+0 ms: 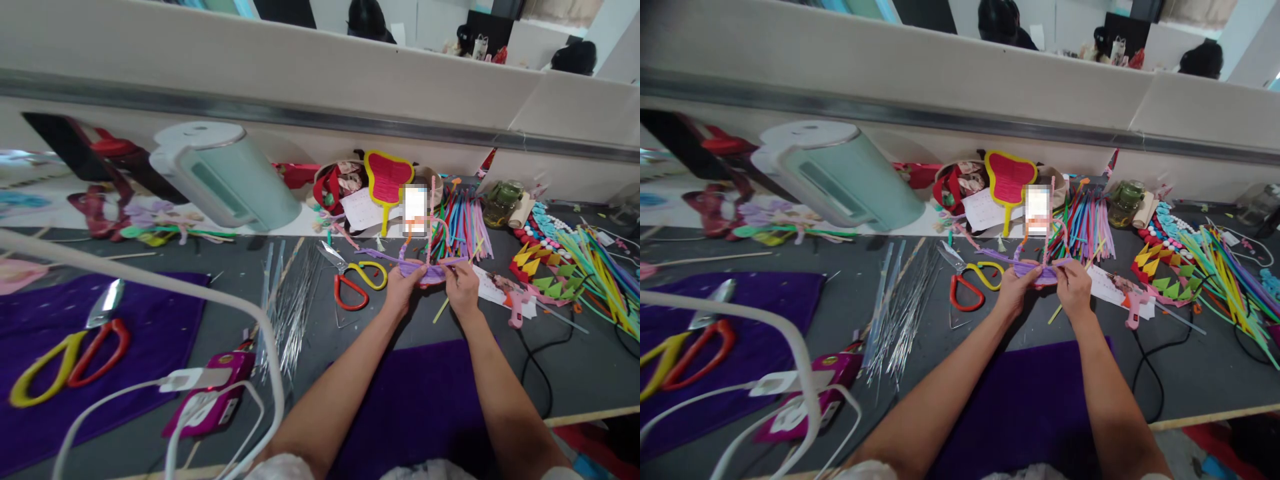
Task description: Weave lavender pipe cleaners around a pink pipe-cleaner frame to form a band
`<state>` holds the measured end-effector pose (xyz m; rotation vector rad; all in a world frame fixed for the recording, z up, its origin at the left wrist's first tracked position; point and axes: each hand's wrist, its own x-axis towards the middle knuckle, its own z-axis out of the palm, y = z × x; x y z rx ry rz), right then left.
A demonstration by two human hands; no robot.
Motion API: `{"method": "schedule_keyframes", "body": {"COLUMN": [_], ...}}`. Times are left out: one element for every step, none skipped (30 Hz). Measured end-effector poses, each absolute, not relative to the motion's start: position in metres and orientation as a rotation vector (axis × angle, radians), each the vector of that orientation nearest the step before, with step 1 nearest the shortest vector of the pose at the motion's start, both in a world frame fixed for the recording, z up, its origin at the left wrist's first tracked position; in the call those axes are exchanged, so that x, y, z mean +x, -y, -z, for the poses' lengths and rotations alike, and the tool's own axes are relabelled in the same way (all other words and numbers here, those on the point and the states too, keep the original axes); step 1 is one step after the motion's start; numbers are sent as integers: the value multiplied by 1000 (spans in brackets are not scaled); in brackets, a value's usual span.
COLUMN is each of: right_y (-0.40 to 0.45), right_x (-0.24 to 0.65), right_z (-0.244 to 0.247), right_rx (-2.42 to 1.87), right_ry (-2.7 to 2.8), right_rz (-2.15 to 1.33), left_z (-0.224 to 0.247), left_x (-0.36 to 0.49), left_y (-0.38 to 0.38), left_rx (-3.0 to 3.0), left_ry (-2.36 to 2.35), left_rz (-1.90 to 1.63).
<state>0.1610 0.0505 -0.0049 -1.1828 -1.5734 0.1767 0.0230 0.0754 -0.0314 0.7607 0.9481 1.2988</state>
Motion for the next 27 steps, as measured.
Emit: {"method": "schedule_keyframes", "body": {"right_y": [-49,-48,-48,-47,-47,-46,-46,-46,-45,-45,-45,-44,-44,-44,-44,-44,-44,-45,-45,-45,-45,-45,-45,-45,-44,-44,-44], "right_x": [159,158,156,155,154,153,152,151,150,148,146,145,143,142,141,140,139,139,139,139,139,139,139,139,139,138,138], "right_z": [5,5,5,4,4,3,2,2,1,0,0,1,2,3,4,6,7,8,9,9,9,9,8,7,6,5,4], "right_rx": [-1183,-1186,-1185,-1181,-1171,-1156,-1137,-1117,-1098,-1080,-1064,-1053,-1049,-1049,-1051,-1051,-1047,-1038,-1027,-1019,-1014,-1013,-1012,-1011,-1010,-1011,-1014], "right_ry": [1603,1629,1654,1674,1693,1711,1730,1752,1772,1787,1795,1794,1790,1785,1783,1787,1794,1802,1808,1814,1819,1829,1839,1849,1855,1853,1841], "right_rz": [-190,-204,-214,-218,-214,-206,-200,-199,-204,-208,-210,-208,-205,-198,-194,-196,-202,-209,-216,-223,-229,-235,-241,-250,-261,-272,-284], "left_z": [31,31,30,30,30,30,31,33,34,36,38,38,38,37,36,34,32,30,30,30,32,35,38,42,46,49,52], "left_x": [24,25,26,27,28,29,30,31,31,32,34,35,36,38,39,41,42,44,45,47,48,49,50,51,51,51,50], "left_y": [-74,-73,-72,-71,-71,-70,-69,-68,-68,-68,-67,-67,-67,-66,-65,-65,-65,-65,-65,-66,-67,-68,-69,-70,-71,-71,-70], "left_rx": [789,818,847,873,893,911,931,952,977,1005,1031,1052,1065,1070,1068,1059,1044,1028,1010,992,972,950,932,911,900,883,864], "left_ry": [-943,-940,-941,-947,-960,-979,-1000,-1023,-1042,-1048,-1039,-1016,-983,-949,-916,-888,-862,-837,-815,-798,-793,-802,-819,-845,-876,-895,-904], "left_rz": [-1297,-1298,-1300,-1305,-1315,-1327,-1338,-1345,-1351,-1353,-1358,-1366,-1376,-1385,-1392,-1397,-1398,-1395,-1391,-1386,-1379,-1375,-1369,-1368,-1368,-1356,-1337]}}
